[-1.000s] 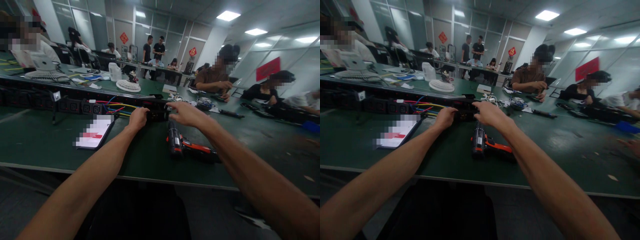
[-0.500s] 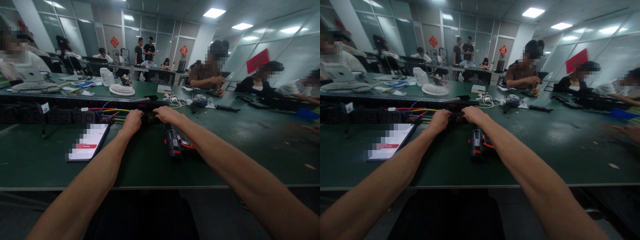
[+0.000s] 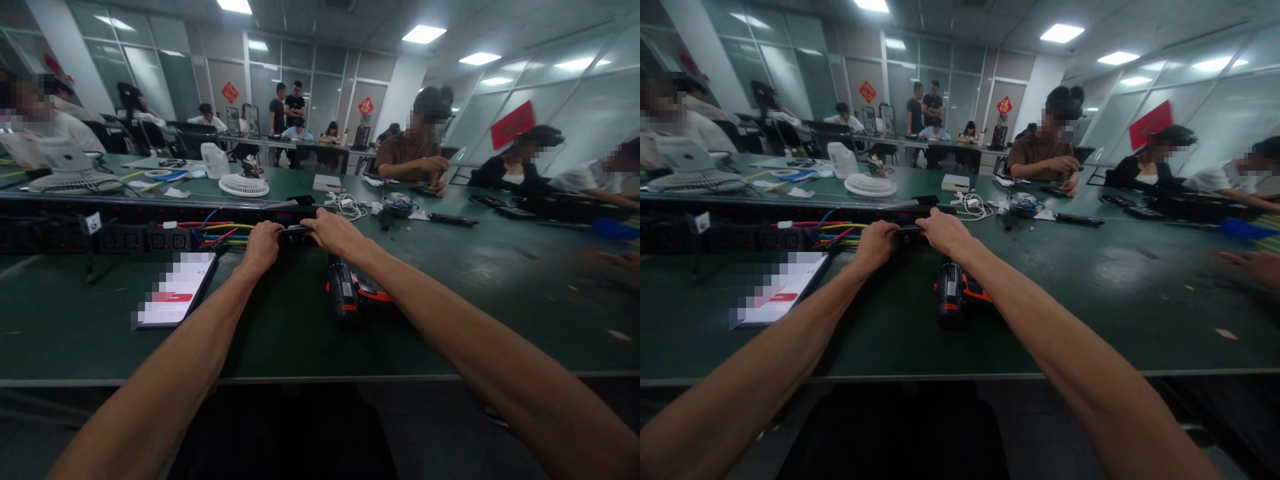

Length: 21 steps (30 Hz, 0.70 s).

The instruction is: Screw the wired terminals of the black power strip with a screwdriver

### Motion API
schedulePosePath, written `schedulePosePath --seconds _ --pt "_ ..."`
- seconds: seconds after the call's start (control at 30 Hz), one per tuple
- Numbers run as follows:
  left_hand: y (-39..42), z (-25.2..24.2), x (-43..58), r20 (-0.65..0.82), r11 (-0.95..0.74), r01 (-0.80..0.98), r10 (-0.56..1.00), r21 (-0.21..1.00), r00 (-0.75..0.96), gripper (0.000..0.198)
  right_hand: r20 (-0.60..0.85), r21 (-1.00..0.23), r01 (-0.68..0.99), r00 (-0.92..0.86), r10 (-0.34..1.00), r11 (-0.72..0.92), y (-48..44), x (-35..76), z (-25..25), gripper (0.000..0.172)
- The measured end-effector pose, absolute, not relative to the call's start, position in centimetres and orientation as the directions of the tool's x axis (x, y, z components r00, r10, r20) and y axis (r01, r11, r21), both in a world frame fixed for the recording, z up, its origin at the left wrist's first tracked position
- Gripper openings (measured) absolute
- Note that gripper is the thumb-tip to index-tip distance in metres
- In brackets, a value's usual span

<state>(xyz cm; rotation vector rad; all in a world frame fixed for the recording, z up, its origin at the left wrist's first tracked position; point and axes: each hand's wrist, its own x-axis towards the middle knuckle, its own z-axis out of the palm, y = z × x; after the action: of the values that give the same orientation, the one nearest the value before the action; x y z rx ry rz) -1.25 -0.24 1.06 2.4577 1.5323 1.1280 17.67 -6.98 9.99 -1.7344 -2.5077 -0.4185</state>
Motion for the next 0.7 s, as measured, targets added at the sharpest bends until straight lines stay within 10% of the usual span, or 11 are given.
schedulePosePath --seconds 0.7 --pt "-1.0 1.0 -0.7 0.479 -0.468 0.771 0.843 0.431 0.244 0.033 0.108 -0.012 0.912 -0.407 0.907 0.411 -4.8 19.8 9.2 0.042"
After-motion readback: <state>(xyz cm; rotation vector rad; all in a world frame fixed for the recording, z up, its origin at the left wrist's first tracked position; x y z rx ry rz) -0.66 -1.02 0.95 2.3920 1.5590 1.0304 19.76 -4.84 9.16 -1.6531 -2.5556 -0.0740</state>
